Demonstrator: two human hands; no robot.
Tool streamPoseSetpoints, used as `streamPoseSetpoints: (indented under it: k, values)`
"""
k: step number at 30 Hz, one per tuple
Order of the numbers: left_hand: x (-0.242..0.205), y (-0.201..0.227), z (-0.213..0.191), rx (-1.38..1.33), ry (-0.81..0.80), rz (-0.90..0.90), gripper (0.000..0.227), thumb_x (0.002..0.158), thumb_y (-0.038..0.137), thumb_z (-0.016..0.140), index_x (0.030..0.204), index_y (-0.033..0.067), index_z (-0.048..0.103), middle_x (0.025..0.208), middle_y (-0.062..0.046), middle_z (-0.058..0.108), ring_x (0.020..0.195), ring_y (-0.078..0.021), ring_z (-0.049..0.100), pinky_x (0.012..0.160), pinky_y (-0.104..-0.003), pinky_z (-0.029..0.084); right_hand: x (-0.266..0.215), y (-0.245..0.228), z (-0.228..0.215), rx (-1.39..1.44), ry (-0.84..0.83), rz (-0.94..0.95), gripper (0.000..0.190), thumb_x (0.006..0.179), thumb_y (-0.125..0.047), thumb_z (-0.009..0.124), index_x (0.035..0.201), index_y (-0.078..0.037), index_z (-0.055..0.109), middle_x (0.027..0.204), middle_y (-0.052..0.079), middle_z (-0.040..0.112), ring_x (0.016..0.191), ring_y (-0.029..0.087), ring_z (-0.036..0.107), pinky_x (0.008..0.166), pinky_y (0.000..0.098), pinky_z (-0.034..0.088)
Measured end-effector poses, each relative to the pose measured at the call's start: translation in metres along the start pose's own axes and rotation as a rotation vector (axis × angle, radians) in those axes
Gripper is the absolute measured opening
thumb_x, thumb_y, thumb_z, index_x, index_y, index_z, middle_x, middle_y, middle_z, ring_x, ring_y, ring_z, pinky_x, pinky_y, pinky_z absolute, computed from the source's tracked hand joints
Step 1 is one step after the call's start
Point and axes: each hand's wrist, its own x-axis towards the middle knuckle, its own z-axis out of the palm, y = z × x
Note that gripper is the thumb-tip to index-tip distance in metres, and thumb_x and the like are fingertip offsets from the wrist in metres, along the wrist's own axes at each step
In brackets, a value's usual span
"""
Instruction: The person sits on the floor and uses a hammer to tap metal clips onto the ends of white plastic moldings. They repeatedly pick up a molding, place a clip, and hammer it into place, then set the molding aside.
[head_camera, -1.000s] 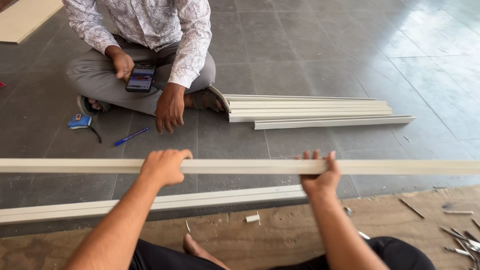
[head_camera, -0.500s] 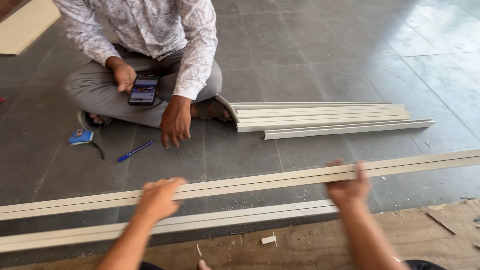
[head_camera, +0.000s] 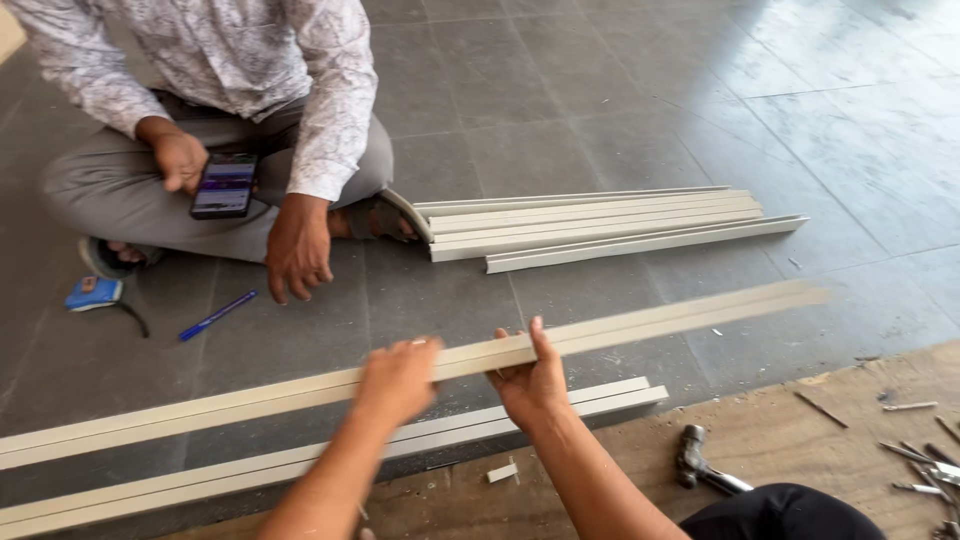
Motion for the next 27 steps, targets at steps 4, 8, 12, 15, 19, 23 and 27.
streamPoseSetpoints:
  k: [4, 8, 12, 15, 19, 23, 27]
  values:
    - [-0.031, -0.052, -0.008, 0.047, -0.123, -0.141, 0.055, 0.083, 0.043, 0.078, 0.131, 0.0228, 0.058, 0.123, -0.004, 0.070, 0.116, -0.0218, 0.067, 0.100, -0.049, 0.053, 0.022, -0.087, -0.053, 0.004, 0.086, -0.171, 0.062, 0.096, -0.047, 0.062, 0.124, 0.008, 0.053, 0.117, 0.023, 0.058, 0.110, 0.036, 0.062, 0.099, 0.0509, 0.052]
    - [-0.040, -0.065, -0.010, 0.152, -0.290, -0.366, 0.054, 0.084, 0.044, 0.079, 0.131, 0.0281, 0.057, 0.137, 0.006, 0.062, 0.136, -0.0165, 0.055, 0.111, -0.051, 0.044, 0.052, -0.118, -0.092, -0.012, 0.187, -0.098, 0.051, 0.097, -0.025, 0.069, 0.133, 0.003, 0.048, 0.127, 0.019, 0.056, 0.118, 0.030, 0.058, 0.109, 0.0458, 0.048]
    - [-0.018, -0.042, 0.017, 0.069, -0.226, -0.218, 0.051, 0.090, 0.051, 0.071, 0.131, 0.0258, 0.057, 0.138, 0.003, 0.062, 0.138, -0.0187, 0.051, 0.114, -0.049, 0.039, 0.055, -0.087, -0.092, -0.129, 0.211, 0.020, 0.064, 0.097, -0.023, 0.070, 0.142, 0.008, 0.038, 0.142, 0.026, 0.047, 0.127, 0.036, 0.050, 0.113, 0.0492, 0.042]
    - [-0.006, -0.048, 0.028, 0.109, -0.244, -0.259, 0.055, 0.090, 0.053, 0.069, 0.135, 0.0244, 0.056, 0.142, 0.002, 0.062, 0.140, -0.0178, 0.051, 0.114, -0.046, 0.042, 0.043, -0.116, -0.086, -0.340, 0.338, -0.099, 0.066, 0.092, -0.016, 0.069, 0.147, 0.010, 0.042, 0.151, 0.033, 0.043, 0.133, 0.039, 0.052, 0.113, 0.0500, 0.046]
    - [-0.011, -0.065, 0.052, 0.072, -0.340, -0.285, 0.065, 0.087, 0.057, 0.067, 0.144, 0.0315, 0.051, 0.155, 0.001, 0.049, 0.147, -0.0186, 0.043, 0.119, -0.050, 0.036, 0.026, -0.177, -0.127, -1.073, 0.447, -0.477, 0.056, 0.091, -0.013, 0.068, 0.143, -0.002, 0.053, 0.144, 0.021, 0.060, 0.133, 0.031, 0.057, 0.113, 0.0424, 0.044]
    - [-0.017, -0.050, 0.060, -0.013, -0.356, -0.263, 0.076, 0.090, 0.069, 0.059, 0.154, 0.0331, 0.039, 0.162, -0.004, 0.038, 0.149, -0.0223, 0.038, 0.122, -0.058, 0.028, 0.032, -0.179, -0.151, -1.137, 0.344, -0.351, 0.051, 0.095, -0.020, 0.061, 0.143, -0.002, 0.056, 0.144, 0.018, 0.060, 0.135, 0.031, 0.054, 0.112, 0.0437, 0.041]
    - [-0.023, -0.013, 0.052, 0.223, -0.461, -0.125, 0.110, 0.083, 0.072, 0.076, 0.161, 0.0247, 0.014, 0.163, -0.014, 0.023, 0.149, -0.0291, 0.026, 0.121, -0.059, 0.022, 0.036, -0.159, -0.150, -1.138, 0.326, -0.335, 0.053, 0.103, -0.037, 0.051, 0.145, -0.004, 0.054, 0.146, 0.016, 0.058, 0.137, 0.030, 0.052, 0.115, 0.0435, 0.038]
